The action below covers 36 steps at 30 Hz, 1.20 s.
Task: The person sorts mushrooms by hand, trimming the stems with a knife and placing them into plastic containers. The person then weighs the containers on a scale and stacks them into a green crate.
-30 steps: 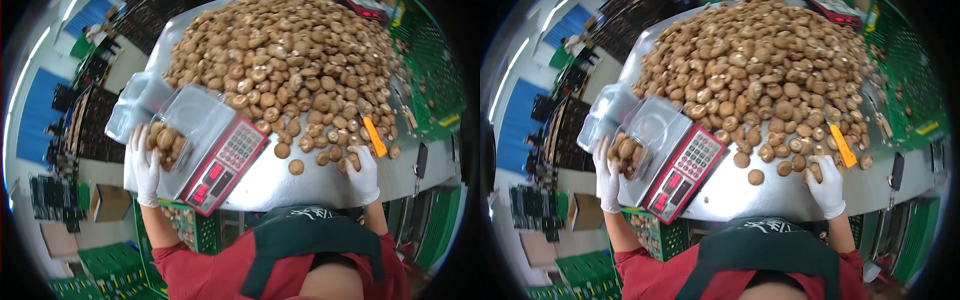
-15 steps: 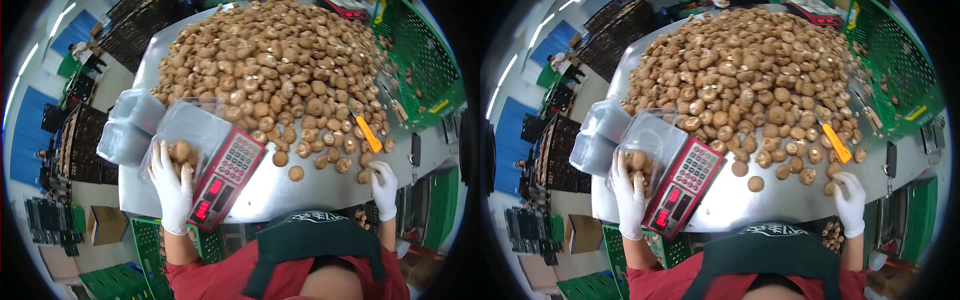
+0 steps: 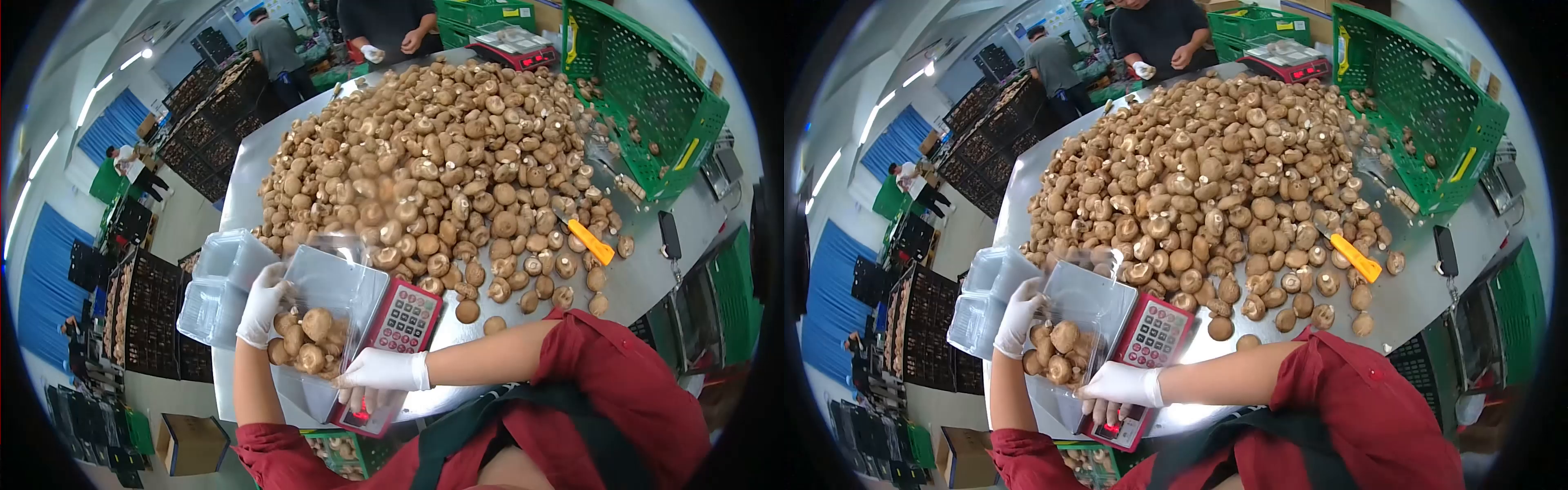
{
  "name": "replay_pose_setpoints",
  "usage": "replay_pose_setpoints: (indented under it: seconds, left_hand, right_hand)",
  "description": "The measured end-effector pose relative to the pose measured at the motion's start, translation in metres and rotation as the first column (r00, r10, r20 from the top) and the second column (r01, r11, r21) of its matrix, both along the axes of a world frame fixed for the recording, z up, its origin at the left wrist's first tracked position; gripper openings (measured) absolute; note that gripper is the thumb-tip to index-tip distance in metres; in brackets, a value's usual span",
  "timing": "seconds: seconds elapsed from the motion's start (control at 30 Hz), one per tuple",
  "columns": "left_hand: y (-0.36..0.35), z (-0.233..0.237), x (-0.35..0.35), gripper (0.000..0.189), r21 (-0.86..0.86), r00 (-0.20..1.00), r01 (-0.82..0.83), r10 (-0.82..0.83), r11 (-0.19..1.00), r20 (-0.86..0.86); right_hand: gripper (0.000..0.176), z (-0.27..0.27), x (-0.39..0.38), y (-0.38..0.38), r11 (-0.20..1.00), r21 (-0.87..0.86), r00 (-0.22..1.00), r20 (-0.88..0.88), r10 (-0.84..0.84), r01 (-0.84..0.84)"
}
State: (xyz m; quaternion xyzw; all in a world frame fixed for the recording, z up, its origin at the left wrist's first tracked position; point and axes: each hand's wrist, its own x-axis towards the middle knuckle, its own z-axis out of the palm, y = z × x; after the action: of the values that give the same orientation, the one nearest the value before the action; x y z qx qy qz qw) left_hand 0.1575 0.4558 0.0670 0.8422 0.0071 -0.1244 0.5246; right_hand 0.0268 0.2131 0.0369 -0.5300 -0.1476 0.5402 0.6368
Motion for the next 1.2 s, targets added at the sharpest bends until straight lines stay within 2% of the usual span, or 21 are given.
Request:
replay_pose_setpoints:
  seconds: [0.1, 0.13, 0.17, 0.23, 0.3, 0.33, 0.43, 0.47, 0.57, 0.67, 0.7, 0.77, 0.8, 0.9, 0.93, 0.97, 1.03, 1.1, 1.2]
  left_hand:
    - [0.005, 0.013, -0.015, 0.037, -0.226, 0.975, -0.127, 0.164, 0.966, 0.152]
    - [0.01, 0.009, -0.018, 0.036, -0.419, 0.967, -0.099, 0.187, 0.903, 0.175]
    - [0.02, 0.007, -0.021, 0.037, -0.496, 0.971, -0.028, 0.142, 0.868, 0.193]
    - [0.033, 0.001, -0.036, 0.047, -0.563, 0.953, 0.0, 0.171, 0.826, 0.251]
    - [0.027, 0.004, -0.061, 0.056, -0.604, 0.944, 0.0, 0.199, 0.797, 0.262]
    - [0.024, 0.007, -0.072, 0.061, -0.621, 0.937, 0.001, 0.216, 0.784, 0.275]
    - [0.037, -0.004, -0.089, 0.068, -0.67, 0.955, 0.051, 0.16, 0.74, 0.25]
    - [0.038, -0.007, -0.094, 0.067, -0.697, 0.954, 0.067, 0.16, 0.714, 0.255]
    - [0.043, -0.012, -0.11, 0.058, -0.82, 0.938, -0.05, 0.308, 0.571, 0.158]
    - [0.031, -0.008, -0.126, 0.042, -0.819, 0.93, -0.003, 0.302, 0.574, 0.209]
    - [0.024, -0.011, -0.131, 0.039, -0.748, 0.911, -0.002, 0.31, 0.664, 0.273]
    - [0.012, -0.022, -0.142, 0.032, -0.577, 0.867, -0.016, 0.299, 0.817, 0.399]
    - [0.012, -0.027, -0.146, 0.029, -0.424, 0.885, -0.106, 0.28, 0.899, 0.372]
    - [-0.015, -0.033, -0.158, 0.025, -0.457, 0.823, -0.137, 0.357, 0.879, 0.441]
    - [-0.017, -0.032, -0.161, 0.026, -0.43, 0.814, -0.15, 0.358, 0.89, 0.457]
    - [-0.019, -0.031, -0.162, 0.028, -0.405, 0.805, -0.152, 0.351, 0.902, 0.479]
    - [-0.026, -0.033, -0.159, 0.037, -0.414, 0.789, -0.119, 0.339, 0.902, 0.512]
    - [-0.034, -0.029, -0.162, 0.046, -0.299, 0.754, -0.189, 0.333, 0.936, 0.567]
    - [-0.037, -0.038, -0.166, 0.059, -0.258, 0.728, -0.19, 0.313, 0.947, 0.61]
  right_hand:
    - [0.031, 0.003, 0.004, -0.009, 0.992, -0.054, 0.993, 0.054, -0.107, 0.11]
    - [0.029, 0.002, 0.008, -0.014, 0.989, -0.053, 0.989, 0.069, -0.131, 0.135]
    - [0.03, 0.005, 0.011, -0.02, 0.985, -0.027, 0.982, 0.087, -0.167, 0.17]
    - [0.033, -0.001, 0.016, -0.021, 0.964, 0.072, 0.964, 0.06, -0.261, 0.256]
    - [0.035, 0.009, 0.017, -0.026, 0.974, 0.024, 0.975, 0.002, -0.224, 0.223]
    - [0.033, 0.018, 0.017, -0.027, 0.99, -0.037, 0.99, 0.0, -0.139, 0.138]
    - [0.034, 0.012, 0.007, -0.021, 0.997, -0.042, 0.99, 0.131, -0.053, 0.059]
    - [0.026, 0.002, 0.004, -0.017, 0.996, -0.02, 0.985, 0.146, -0.086, 0.09]
    - [0.022, 0.004, 0.01, -0.025, 0.981, 0.047, 0.973, 0.124, -0.193, 0.188]
    - [0.023, 0.004, 0.03, -0.043, 0.938, 0.073, 0.937, 0.06, -0.343, 0.338]
    - [0.027, 0.002, 0.038, -0.05, 0.924, 0.11, 0.928, 0.022, -0.371, 0.367]
    - [0.037, 0.001, 0.058, -0.064, 0.937, 0.065, 0.926, -0.189, -0.327, 0.345]
    - [0.043, 0.005, 0.062, -0.071, 0.947, 0.087, 0.941, -0.172, -0.293, 0.311]
    - [0.033, 0.02, 0.065, -0.074, 0.958, -0.019, 0.955, 0.09, -0.283, 0.286]
    - [0.027, 0.014, 0.066, -0.073, 0.961, -0.029, 0.938, 0.227, -0.261, 0.274]
    - [0.023, 0.013, 0.066, -0.075, 0.964, -0.011, 0.931, 0.266, -0.252, 0.264]
    - [0.024, 0.017, 0.066, -0.074, 0.961, -0.012, 0.933, 0.244, -0.264, 0.275]
    - [0.027, 0.021, 0.067, -0.07, 0.959, -0.046, 0.943, 0.2, -0.264, 0.279]
    - [0.026, 0.031, 0.074, -0.064, 0.954, -0.067, 0.944, 0.175, -0.278, 0.293]
